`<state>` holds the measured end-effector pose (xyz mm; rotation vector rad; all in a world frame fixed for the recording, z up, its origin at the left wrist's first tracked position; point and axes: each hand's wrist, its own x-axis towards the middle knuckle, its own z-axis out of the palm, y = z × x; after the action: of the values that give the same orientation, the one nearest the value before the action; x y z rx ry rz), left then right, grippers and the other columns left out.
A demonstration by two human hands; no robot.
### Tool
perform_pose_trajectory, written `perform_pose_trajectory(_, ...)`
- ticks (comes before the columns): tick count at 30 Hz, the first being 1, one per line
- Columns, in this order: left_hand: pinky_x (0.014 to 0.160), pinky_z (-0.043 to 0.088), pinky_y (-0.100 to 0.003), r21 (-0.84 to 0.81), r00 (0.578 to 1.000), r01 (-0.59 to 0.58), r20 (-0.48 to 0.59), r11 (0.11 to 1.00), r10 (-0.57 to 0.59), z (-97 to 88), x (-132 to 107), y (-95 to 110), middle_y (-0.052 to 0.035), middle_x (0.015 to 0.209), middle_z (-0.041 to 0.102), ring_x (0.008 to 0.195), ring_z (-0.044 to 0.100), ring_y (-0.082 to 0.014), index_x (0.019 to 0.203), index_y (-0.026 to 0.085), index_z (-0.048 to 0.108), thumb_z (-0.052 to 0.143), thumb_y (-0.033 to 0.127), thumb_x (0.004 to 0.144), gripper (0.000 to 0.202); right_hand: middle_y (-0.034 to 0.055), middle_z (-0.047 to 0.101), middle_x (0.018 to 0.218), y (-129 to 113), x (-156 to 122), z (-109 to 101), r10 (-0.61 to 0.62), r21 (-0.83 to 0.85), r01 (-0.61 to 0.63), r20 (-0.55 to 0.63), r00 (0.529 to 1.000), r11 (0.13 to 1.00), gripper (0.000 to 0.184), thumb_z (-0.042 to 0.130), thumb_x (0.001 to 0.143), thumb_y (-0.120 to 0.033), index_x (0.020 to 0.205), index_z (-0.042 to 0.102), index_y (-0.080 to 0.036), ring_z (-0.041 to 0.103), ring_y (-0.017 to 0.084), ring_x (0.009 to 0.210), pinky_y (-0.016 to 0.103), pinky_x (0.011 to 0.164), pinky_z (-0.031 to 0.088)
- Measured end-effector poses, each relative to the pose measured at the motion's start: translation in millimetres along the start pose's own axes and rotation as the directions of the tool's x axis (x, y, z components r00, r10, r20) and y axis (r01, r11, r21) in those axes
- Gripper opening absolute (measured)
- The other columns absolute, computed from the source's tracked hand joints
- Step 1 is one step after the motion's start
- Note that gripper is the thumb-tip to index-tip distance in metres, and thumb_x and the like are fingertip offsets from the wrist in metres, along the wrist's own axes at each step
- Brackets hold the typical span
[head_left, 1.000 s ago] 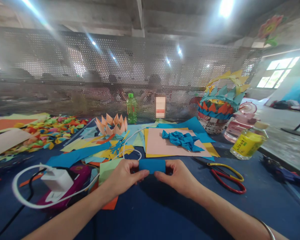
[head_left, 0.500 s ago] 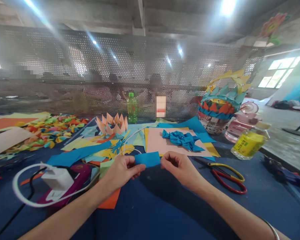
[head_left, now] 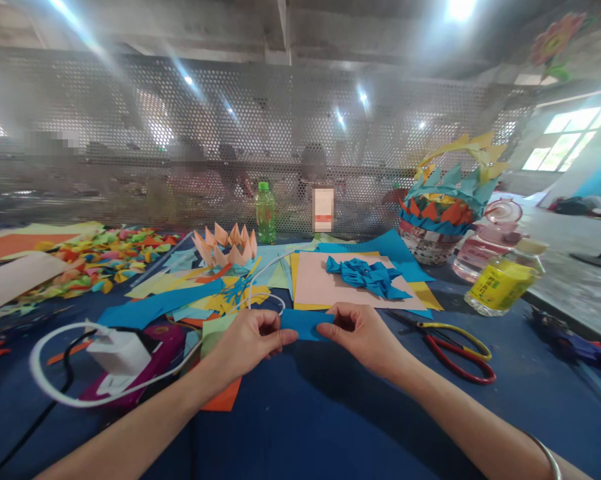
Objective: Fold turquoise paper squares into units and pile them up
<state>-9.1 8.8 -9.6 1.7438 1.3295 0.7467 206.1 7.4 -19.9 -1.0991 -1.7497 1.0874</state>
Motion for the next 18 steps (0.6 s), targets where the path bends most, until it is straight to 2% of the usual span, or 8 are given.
perform_pose_trajectory(5,0.044,0.034,-0.022,-0.007,0.999,-0.022,-0.029,1.0,0.021,-3.7,-0.9,4.9,0.0041,0.044,0.051,0.043,0.045,-0.0106,0.05,0.019,0.049,0.067,0.052,0.069,0.041,-0.0031,0.049,0.059,-1.8,0.4,-6.1,-0.036,-0.132,0.03,-0.049,0.998,0.991,0.024,0.064,0.079,-0.037,0.07,0.061,-0.015,0.041,0.011,0.057,0.023,0.053,0.033)
perform_pose_trajectory(9,0.046,0.041,-0.023,-0.055,0.997,-0.038,-0.066,0.998,0.034,-7.7,-0.7,8.1,0.0042,0.048,0.05,0.044,0.047,-0.011,0.055,0.019,0.051,0.065,0.057,0.071,0.043,-0.0037,0.045,0.058,-1.8,3.9,-16.6,-0.081,-0.214,0.058,-0.098,0.992,0.975,0.024,0.062,0.08,-0.036,0.067,0.059,-0.016,0.04,0.011,0.056,0.023,0.052,0.031)
perform_pose_trajectory(12,0.049,0.046,-0.025,-0.111,0.996,-0.06,-0.068,0.992,0.052,-5.9,-0.5,10.2,0.0006,0.063,0.057,0.054,0.055,-0.0137,0.069,0.018,0.058,0.06,0.062,0.074,0.044,-0.0042,0.044,0.057,0.7,4.8,-17.6,-0.08,-0.213,0.065,-0.062,0.995,0.975,0.024,0.063,0.08,-0.035,0.067,0.059,-0.016,0.039,0.011,0.055,0.023,0.052,0.03)
perform_pose_trajectory(15,0.051,0.048,-0.026,-0.162,0.998,-0.057,-0.036,0.985,0.052,-1.4,-1.3,11.8,-0.0003,0.071,0.059,0.057,0.056,-0.0144,0.087,0.017,0.062,0.062,0.064,0.07,0.05,-0.0047,0.044,0.057,2.5,3.3,-12.3,-0.078,-0.216,0.07,-0.031,0.996,0.974,0.025,0.064,0.08,-0.035,0.066,0.059,-0.016,0.039,0.011,0.055,0.023,0.052,0.03)
perform_pose_trajectory(18,0.052,0.049,-0.027,-0.202,1.0,-0.029,0.004,0.979,0.03,1.0,-2.6,11.8,-0.0003,0.074,0.061,0.051,0.054,-0.0115,0.088,0.016,0.064,0.064,0.066,0.069,0.053,-0.0042,0.047,0.058,2.2,0.9,-7.1,-0.103,-0.253,0.092,-0.029,0.994,0.963,0.023,0.065,0.081,-0.033,0.068,0.06,-0.016,0.042,0.011,0.057,0.023,0.055,0.033)
